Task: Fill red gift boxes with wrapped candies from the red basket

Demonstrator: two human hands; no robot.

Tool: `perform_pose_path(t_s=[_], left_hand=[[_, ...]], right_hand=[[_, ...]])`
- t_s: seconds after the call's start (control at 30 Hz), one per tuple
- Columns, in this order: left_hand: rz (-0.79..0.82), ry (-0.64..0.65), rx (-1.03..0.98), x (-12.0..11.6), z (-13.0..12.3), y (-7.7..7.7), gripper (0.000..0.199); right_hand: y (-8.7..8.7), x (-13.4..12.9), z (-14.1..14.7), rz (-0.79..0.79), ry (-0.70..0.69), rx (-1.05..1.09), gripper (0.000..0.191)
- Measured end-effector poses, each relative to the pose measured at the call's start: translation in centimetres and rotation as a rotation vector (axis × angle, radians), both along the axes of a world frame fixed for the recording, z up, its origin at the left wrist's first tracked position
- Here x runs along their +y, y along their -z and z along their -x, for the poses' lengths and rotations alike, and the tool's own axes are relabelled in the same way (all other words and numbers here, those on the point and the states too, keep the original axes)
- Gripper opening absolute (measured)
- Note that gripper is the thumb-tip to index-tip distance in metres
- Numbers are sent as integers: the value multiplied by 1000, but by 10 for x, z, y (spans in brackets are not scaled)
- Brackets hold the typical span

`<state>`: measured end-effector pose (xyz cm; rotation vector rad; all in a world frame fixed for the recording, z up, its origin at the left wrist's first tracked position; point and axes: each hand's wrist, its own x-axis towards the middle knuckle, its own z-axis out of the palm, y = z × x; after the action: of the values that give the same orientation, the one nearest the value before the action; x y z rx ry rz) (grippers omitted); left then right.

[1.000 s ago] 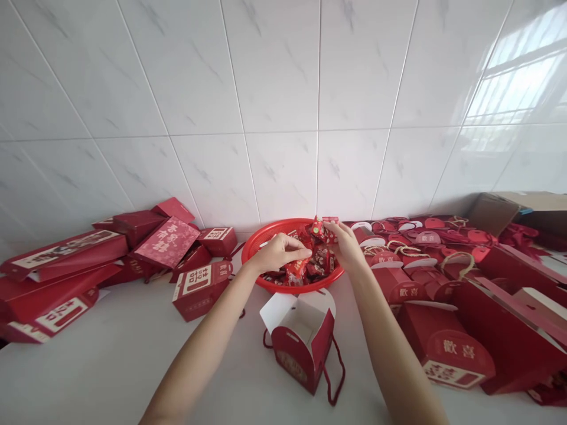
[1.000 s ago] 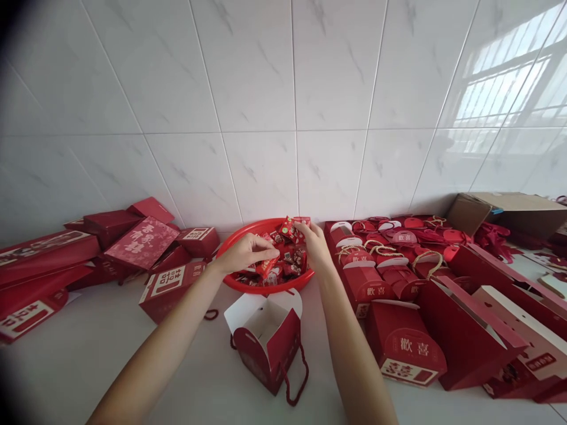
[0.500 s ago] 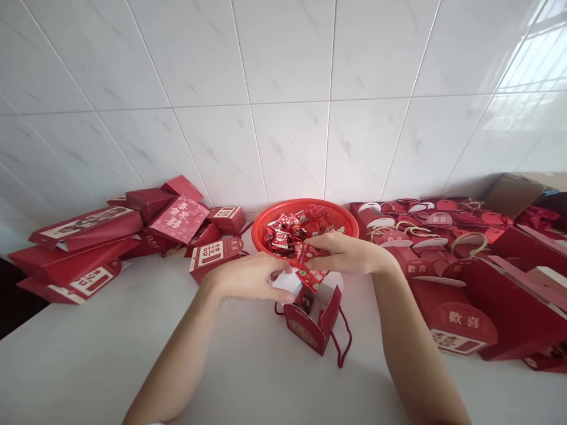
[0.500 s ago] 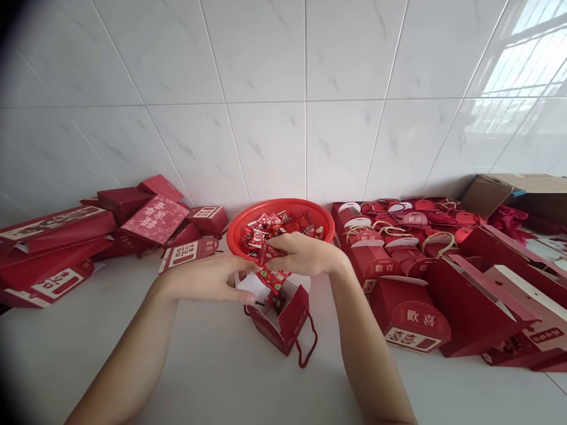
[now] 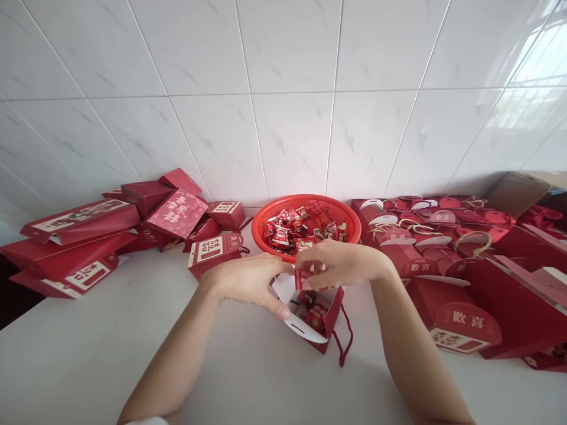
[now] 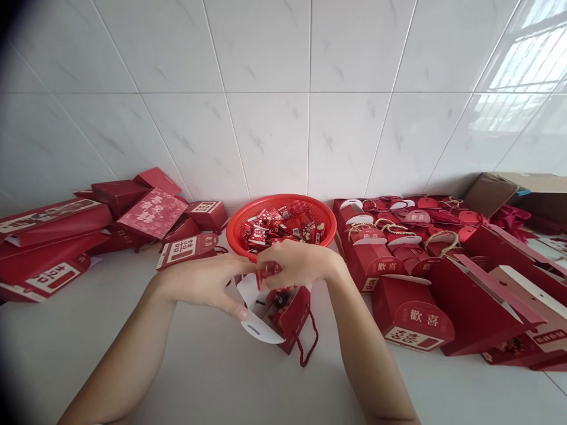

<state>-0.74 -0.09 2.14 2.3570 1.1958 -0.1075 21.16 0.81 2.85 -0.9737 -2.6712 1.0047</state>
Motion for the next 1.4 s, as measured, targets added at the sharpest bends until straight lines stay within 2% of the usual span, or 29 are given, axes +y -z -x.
perform_pose_path(t_s=[0.1, 0.17, 0.3, 0.4, 0.63, 0.8, 0.87, 1.0, 1.07, 1.13, 1.23, 1.33, 1.4], left_hand=[[30, 6, 83, -1, -1, 0, 70], [7, -4, 89, -2, 0, 0, 69], [-7, -15, 91, -4, 0, 0, 69], [-15, -23, 121, -7, -1, -1, 71], [-7, 75, 40, -24, -8, -1, 53], [-45, 45, 30, -32, -8, -4, 58], [-57, 57, 5, -34, -9, -6, 55], [-21, 192, -75, -36, -14, -7, 52], [11, 251, -89, -35, -19, -3, 50], [12, 274, -59, -33, -24, 1, 39], [-27, 252, 4, -29, -31, 7, 24], [-49, 173, 26, -26, -35, 10, 15], [-84, 95, 64, -26, -36, 10, 17]], right_hand=[[3, 0, -1, -54, 54, -1, 13], [3, 0, -2, -110, 112, -10, 13], [-1, -3, -7, -110, 104, -24, 13], [-5, -6, -14, -153, 158, -45, 18], [-11, -17, -33, -190, 312, 53, 22], [-10, -26, -42, -184, 337, 14, 19], [-4, -30, -45, -189, 340, -59, 16], [17, -38, -51, -237, 367, -118, 35], [28, -44, -51, -177, 353, -99, 43], [39, -50, -47, -112, 338, -55, 53], [58, -57, -40, -108, 392, 49, 65], [79, -58, -37, -166, 458, 176, 59], [93, -58, -38, -233, 448, 297, 50]])
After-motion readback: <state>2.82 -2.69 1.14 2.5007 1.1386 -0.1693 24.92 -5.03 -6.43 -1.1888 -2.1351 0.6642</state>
